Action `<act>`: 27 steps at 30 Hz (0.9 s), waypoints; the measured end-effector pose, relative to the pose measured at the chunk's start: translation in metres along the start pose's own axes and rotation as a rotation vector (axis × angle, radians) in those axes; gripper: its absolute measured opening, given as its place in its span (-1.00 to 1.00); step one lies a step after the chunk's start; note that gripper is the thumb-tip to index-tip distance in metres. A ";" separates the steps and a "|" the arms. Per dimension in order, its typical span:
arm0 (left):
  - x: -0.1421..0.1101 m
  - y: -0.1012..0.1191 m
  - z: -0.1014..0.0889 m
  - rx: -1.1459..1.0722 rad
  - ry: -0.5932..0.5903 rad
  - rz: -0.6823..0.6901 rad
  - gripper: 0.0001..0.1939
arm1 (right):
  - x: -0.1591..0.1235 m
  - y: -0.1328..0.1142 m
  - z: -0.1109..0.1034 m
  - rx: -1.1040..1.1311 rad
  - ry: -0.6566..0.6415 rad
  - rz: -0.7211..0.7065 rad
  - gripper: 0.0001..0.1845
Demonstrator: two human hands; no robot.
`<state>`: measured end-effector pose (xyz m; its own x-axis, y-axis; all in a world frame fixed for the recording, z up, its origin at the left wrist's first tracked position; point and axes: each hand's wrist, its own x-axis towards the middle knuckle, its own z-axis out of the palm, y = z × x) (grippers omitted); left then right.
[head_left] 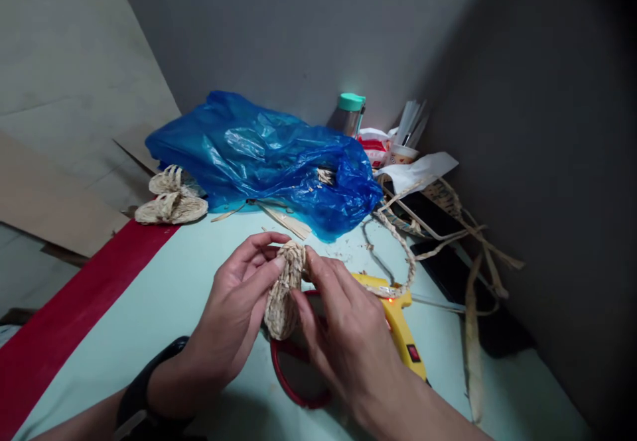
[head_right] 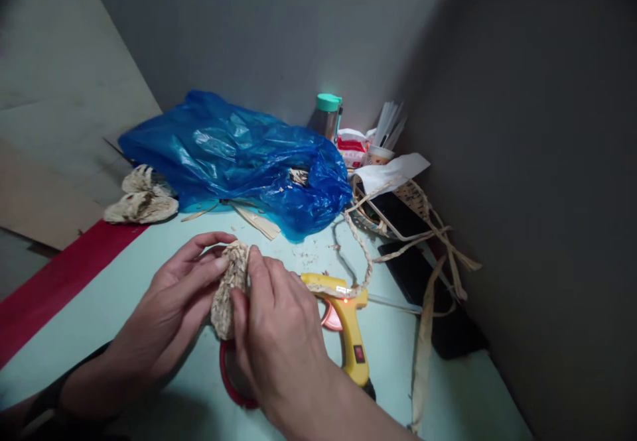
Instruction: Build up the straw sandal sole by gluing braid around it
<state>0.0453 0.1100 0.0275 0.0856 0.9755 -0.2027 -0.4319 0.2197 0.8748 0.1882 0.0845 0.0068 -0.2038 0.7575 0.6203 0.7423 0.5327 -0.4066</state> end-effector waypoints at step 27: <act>0.003 0.008 -0.013 0.541 -0.281 0.152 -0.78 | 0.015 0.016 -0.047 0.363 -0.397 0.108 -0.75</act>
<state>0.0299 0.1148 0.0282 0.3232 0.9463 0.0009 0.0518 -0.0186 0.9985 0.2270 0.0866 0.0412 -0.4160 0.8618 0.2903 0.5184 0.4870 -0.7029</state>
